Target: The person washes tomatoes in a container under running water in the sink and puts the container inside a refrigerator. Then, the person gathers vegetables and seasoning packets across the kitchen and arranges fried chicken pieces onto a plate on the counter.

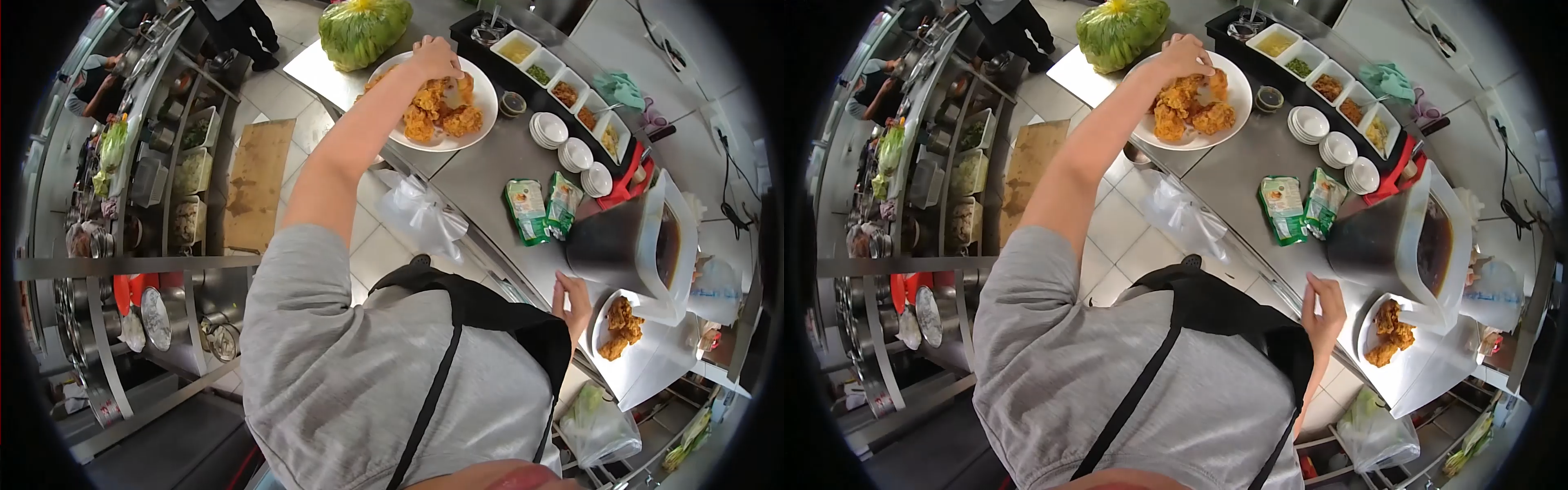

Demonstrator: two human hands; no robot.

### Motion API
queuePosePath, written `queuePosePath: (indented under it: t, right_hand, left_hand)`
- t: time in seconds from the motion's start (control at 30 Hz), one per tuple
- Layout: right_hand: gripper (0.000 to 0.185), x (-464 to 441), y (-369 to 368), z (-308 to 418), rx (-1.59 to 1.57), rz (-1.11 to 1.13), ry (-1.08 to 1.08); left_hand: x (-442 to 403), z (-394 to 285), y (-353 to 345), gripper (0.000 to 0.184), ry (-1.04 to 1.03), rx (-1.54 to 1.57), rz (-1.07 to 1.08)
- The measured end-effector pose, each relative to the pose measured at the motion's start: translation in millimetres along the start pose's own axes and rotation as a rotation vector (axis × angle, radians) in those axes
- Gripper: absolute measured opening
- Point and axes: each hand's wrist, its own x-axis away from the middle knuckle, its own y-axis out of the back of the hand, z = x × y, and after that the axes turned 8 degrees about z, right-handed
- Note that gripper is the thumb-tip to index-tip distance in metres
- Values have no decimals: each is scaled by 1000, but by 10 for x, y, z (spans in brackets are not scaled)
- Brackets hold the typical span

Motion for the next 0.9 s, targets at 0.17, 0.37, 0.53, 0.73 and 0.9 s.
queuePosePath:
  t: [0.17,0.37,0.53,0.73,0.9]
  right_hand:
    - [17,-720,-376,261,-34,148,73]
    - [12,-1668,-771,502,11,182,226]
    - [9,-2670,-1045,580,68,131,287]
    - [33,-3872,-1807,386,88,509,-24]
    - [41,-4026,-2303,654,778,539,33]
  left_hand:
    - [576,506,249,35,-150,269,-363]
    - [2106,942,123,25,318,706,-674]
    - [2710,1043,-836,14,553,1013,-496]
    - [2698,545,-897,15,546,617,-340]
    - [2720,561,-900,15,540,564,-342]
